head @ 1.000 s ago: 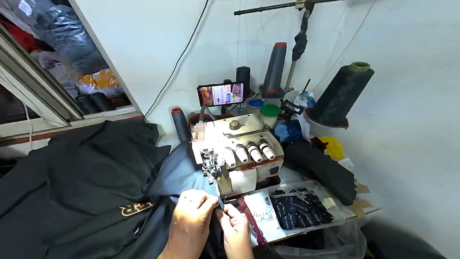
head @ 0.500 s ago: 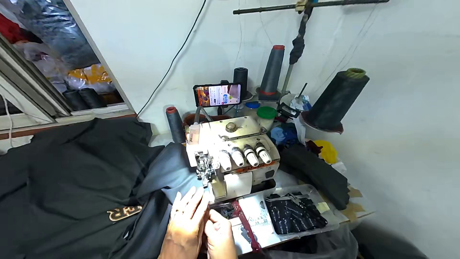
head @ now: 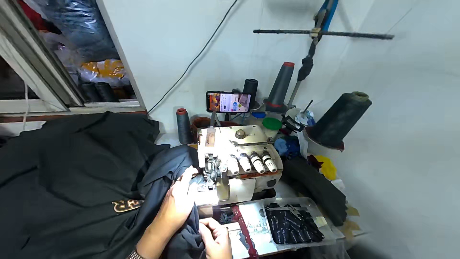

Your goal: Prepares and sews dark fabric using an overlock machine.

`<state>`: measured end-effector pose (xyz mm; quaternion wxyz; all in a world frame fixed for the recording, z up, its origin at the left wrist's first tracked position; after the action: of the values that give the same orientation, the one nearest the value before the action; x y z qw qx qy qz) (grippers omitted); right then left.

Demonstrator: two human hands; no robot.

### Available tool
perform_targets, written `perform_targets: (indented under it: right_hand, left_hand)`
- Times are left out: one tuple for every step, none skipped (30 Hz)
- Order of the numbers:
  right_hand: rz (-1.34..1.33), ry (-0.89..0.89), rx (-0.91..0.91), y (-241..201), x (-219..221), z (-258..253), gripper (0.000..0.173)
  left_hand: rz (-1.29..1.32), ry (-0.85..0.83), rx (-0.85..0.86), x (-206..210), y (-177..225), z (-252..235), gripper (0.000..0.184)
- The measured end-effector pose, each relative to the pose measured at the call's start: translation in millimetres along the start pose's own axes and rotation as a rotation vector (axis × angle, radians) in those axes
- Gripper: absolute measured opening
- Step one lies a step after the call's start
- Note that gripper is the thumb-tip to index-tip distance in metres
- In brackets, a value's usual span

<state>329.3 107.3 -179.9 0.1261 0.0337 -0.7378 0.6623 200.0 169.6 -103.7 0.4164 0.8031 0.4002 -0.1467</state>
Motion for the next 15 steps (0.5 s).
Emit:
perform_targets:
  right_hand:
    - [0.015, 0.010, -0.002, 0.6, -1.8, -0.4, 0.017]
    - [0.029, 0.021, -0.009, 1.1, -3.6, -0.6, 0.017]
    - [0.046, 0.031, -0.018, 1.7, -5.3, -0.2, 0.018]
    - [0.062, 0.041, -0.026, 2.8, -6.7, 0.7, 0.019]
    - [0.078, 0.049, -0.032, 4.0, -7.6, 2.0, 0.020]
    - [0.093, 0.054, -0.034, 5.1, -7.7, 3.4, 0.022]
    - [0.102, 0.052, -0.036, 5.9, -7.1, 4.9, 0.024]
    - [0.102, 0.044, -0.041, 6.6, -5.7, 6.2, 0.025]
    - [0.102, 0.034, -0.048, 6.3, -4.0, 7.4, 0.027]
    - [0.101, 0.026, -0.049, 5.7, -1.9, 8.3, 0.029]
    - [0.097, 0.018, -0.047, 4.8, 0.6, 9.3, 0.029]
    - [0.086, 0.009, -0.040, 3.9, 3.4, 10.2, 0.029]
    - [0.073, -0.001, -0.037, 2.8, 6.4, 11.0, 0.029]
    - [0.060, -0.012, -0.037, 2.5, 9.3, 11.7, 0.027]
    - [0.047, -0.022, -0.044, 2.3, 12.3, 12.2, 0.026]
  left_hand:
    - [0.037, 0.021, -0.042, -2.6, -4.1, -0.8, 0.040]
    - [0.050, 0.054, -0.052, -5.6, -6.4, 0.9, 0.039]
    - [0.043, 0.086, -0.053, -9.0, -6.7, 4.2, 0.037]
    - [0.044, 0.105, -0.068, -12.9, -4.8, 8.2, 0.035]
    - [0.071, 0.116, -0.091, -17.8, -0.7, 12.3, 0.032]
    - [0.062, 0.144, -0.080, -22.2, 0.8, 17.8, 0.033]
    - [0.038, 0.183, -0.052, -26.8, -0.1, 24.4, 0.035]
    - [0.000, 0.234, -0.024, -31.0, -3.8, 32.1, 0.038]
    - [-0.005, 0.276, -0.009, -35.2, -6.7, 39.9, 0.039]
    - [0.015, 0.305, -0.008, -39.3, -8.3, 47.4, 0.040]
    - [0.049, 0.320, -0.015, -43.1, -8.6, 54.9, 0.039]
    - [0.079, 0.332, -0.019, -46.6, -7.5, 62.6, 0.037]
    - [0.100, 0.339, -0.019, -49.5, -5.4, 70.6, 0.037]
    - [0.119, 0.338, -0.012, -51.6, -2.7, 79.3, 0.037]
    - [0.133, 0.333, -0.003, -52.7, 0.6, 88.2, 0.036]
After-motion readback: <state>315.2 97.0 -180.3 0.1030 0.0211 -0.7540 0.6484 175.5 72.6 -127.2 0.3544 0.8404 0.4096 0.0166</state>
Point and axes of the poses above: each hand's wrist, its own z-axis away from the middle knuckle, its own x-axis out of the palm, y = z × x, the point moved 6 cm from there along -z, towards the middle knuckle, and after that the axes turned 11 degrees about y, right-handed, at the moved point
